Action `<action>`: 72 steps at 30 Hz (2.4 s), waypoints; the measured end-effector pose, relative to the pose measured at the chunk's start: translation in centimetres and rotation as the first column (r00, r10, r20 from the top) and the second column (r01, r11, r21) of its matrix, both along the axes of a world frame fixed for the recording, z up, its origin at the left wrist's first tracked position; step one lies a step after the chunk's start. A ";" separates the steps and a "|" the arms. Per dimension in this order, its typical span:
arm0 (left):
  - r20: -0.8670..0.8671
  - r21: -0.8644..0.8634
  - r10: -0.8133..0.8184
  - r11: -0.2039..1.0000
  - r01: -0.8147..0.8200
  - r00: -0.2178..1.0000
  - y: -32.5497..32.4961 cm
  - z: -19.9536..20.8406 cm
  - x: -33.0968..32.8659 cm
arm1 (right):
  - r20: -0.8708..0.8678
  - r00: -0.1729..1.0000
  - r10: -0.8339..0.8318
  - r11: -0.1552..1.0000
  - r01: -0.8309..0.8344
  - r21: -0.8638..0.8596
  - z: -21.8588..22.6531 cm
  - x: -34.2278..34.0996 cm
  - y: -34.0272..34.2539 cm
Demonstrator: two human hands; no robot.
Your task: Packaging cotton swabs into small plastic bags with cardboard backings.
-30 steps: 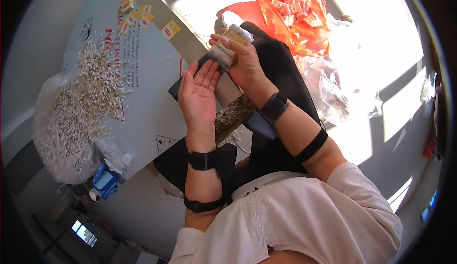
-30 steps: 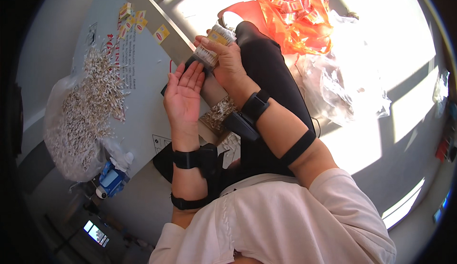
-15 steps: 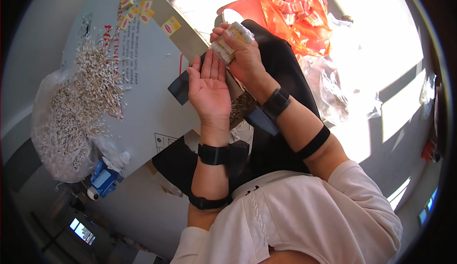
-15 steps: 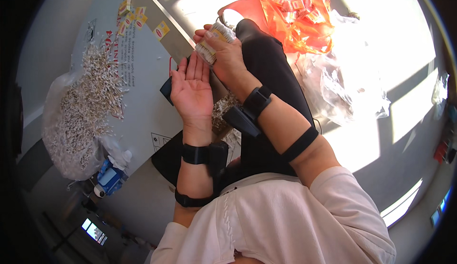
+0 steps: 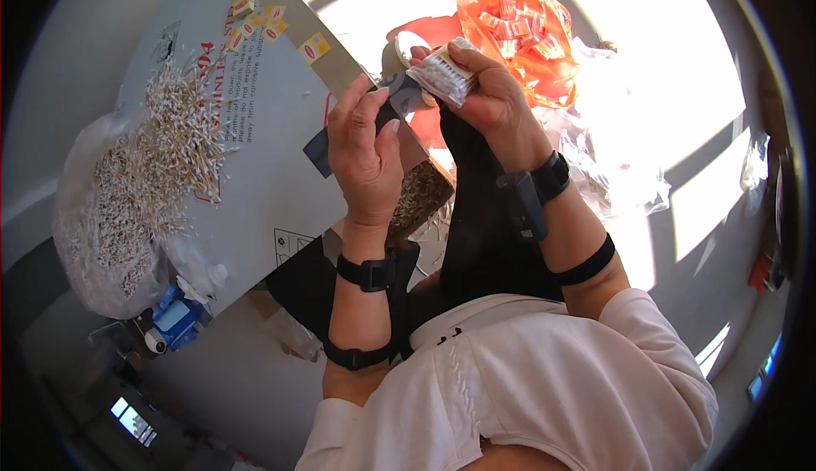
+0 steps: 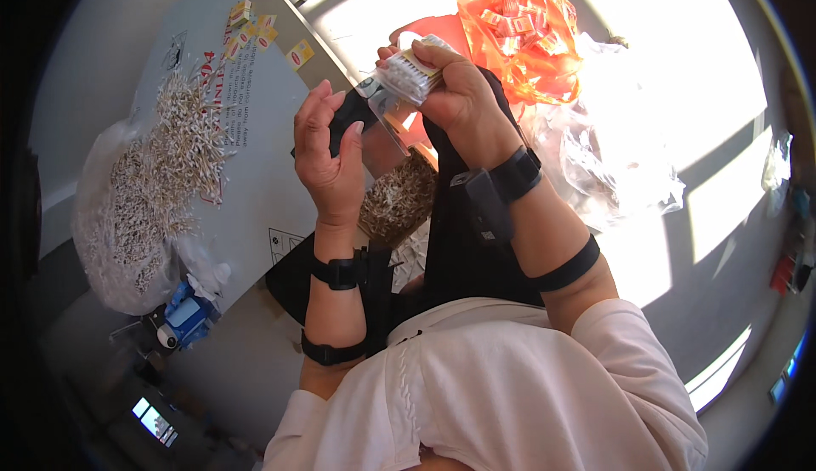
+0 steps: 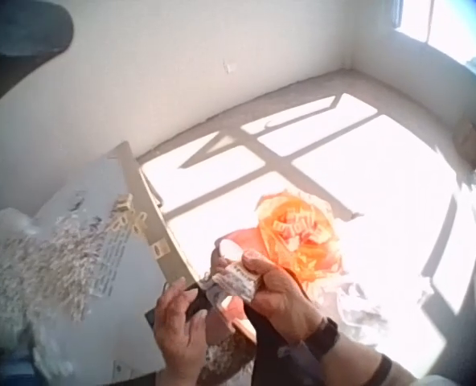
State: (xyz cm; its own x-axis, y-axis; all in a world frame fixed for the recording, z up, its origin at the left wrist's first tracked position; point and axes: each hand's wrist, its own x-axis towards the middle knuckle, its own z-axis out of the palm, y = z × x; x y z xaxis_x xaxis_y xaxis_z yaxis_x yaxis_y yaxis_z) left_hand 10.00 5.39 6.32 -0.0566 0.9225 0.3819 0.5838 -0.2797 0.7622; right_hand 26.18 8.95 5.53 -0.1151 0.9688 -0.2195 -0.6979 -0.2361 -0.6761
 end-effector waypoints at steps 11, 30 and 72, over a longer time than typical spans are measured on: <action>-0.435 0.223 -0.112 0.948 0.227 0.893 -5.4 3.8 -4.9 | -0.640 0.676 0.365 0.768 -0.607 -0.203 -0.8 -4.9 -4.1; -0.170 0.055 -0.064 0.996 0.075 0.983 -6.5 0.9 -9.5 | 0.838 0.546 0.010 0.720 -0.585 0.374 -0.5 -7.2 -4.4; -0.452 -0.096 -0.166 0.986 0.137 0.876 -3.8 0.2 -10.5 | 0.802 0.216 -0.557 0.356 -0.810 0.466 0.3 -9.8 -2.1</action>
State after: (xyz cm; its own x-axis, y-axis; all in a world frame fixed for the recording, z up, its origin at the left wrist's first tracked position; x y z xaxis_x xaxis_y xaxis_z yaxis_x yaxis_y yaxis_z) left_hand -0.51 1.64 6.54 0.2532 0.9272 0.2760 0.8250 -0.3560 0.4389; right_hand 16.35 6.84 5.87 -0.6902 0.5734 0.4414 0.4088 0.8123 -0.4160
